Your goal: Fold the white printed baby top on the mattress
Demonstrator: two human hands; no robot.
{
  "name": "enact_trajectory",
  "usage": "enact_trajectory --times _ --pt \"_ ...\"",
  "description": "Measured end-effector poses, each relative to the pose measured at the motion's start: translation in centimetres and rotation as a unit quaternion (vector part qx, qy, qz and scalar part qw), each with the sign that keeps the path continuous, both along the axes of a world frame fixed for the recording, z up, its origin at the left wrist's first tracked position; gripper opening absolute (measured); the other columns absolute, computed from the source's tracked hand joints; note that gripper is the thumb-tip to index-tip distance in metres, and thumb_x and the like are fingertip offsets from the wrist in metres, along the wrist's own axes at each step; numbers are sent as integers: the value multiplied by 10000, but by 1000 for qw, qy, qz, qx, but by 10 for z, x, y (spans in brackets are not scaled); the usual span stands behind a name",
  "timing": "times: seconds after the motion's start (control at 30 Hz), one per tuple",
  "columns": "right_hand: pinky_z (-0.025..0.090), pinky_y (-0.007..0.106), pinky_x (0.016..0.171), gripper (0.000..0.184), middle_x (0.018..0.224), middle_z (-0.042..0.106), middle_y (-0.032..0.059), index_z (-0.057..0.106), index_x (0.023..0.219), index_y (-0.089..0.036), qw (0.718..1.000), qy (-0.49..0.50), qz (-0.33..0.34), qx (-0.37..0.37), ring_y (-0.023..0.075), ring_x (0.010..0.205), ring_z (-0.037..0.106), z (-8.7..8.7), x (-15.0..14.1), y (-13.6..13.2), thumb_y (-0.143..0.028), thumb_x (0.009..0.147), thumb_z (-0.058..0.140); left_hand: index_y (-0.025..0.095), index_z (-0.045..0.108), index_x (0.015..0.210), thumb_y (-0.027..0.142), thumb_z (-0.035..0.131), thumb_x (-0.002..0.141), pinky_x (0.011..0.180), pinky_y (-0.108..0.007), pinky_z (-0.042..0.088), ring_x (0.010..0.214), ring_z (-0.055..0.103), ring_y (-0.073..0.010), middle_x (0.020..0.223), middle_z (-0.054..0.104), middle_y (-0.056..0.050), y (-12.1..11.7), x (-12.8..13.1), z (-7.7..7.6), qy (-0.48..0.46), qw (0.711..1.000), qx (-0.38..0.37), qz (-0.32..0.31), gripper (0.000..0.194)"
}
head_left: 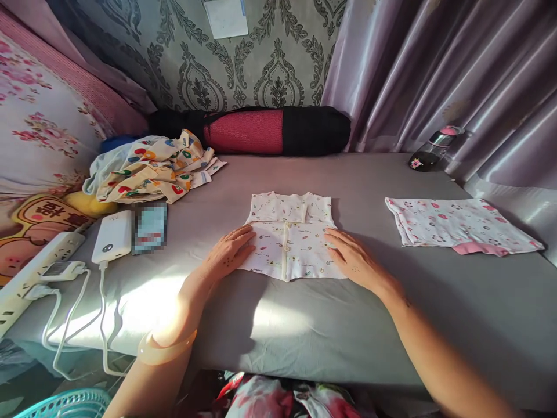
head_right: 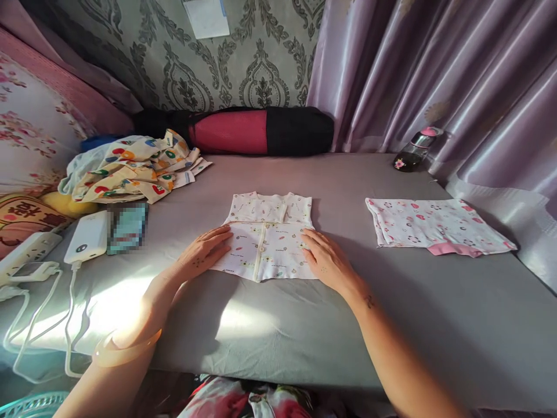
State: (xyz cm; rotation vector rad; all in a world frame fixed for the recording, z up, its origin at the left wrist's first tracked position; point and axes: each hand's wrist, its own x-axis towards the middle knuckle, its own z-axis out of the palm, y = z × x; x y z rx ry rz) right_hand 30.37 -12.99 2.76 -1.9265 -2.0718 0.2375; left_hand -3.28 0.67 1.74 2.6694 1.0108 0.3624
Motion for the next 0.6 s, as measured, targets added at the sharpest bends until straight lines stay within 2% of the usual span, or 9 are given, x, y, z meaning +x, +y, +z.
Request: enact_trajectory --times 0.1,0.23,0.3,0.37,0.43,0.53,0.6 --pt "400 377 1133 407 1400 581 61 648 1275 -206 1000 18 6 9 212 1290 526 4 4 -2 -292 978 382 234 668 1211 488 380 995 1078 -383 446 1266 559 -214 1370 605 -80 -3 -4 7 -46 999 -12 0 440" --pt "459 414 1043 320 1169 693 62 735 1052 -241 997 42 42 47 224 1083 627 11 -1 -5 -292 996 424 282 738 978 512 516 949 1047 -452 418 1116 612 -222 1130 713 -36 -17 8 18 -65 997 -17 -23 321" --pt "490 403 981 238 1064 704 60 734 1001 -232 992 71 83 60 215 1013 634 13 -8 -8 -301 980 507 266 733 992 527 613 892 1003 -442 435 1044 618 -217 1066 714 -40 -26 17 21 -73 994 -45 -74 305" --pt "513 378 925 156 1018 694 54 727 1001 -223 986 98 124 52 208 989 629 15 -17 -10 -305 936 611 240 722 1035 500 686 848 913 -386 479 980 615 -201 1045 696 -52 -32 24 22 -78 986 -83 -125 322" --pt "519 360 906 155 1019 681 48 723 1027 -226 982 108 152 31 202 994 624 16 -23 -13 -289 891 685 226 714 1054 437 711 847 834 -333 500 954 605 -190 1037 677 -58 -36 28 22 -80 980 -108 -149 296" --pt "527 331 878 191 1024 667 39 722 1063 -242 981 105 163 8 191 988 627 16 -28 -14 -262 874 709 215 713 1044 340 636 921 808 -307 497 944 602 -179 1014 669 -58 -35 28 19 -90 977 -105 -164 191" --pt "531 319 857 179 1018 664 36 723 1069 -248 981 101 166 7 183 967 632 16 -28 -14 -256 895 683 211 713 1033 311 566 965 808 -308 489 930 604 -174 1002 674 -58 -35 27 18 -95 976 -86 -176 190"
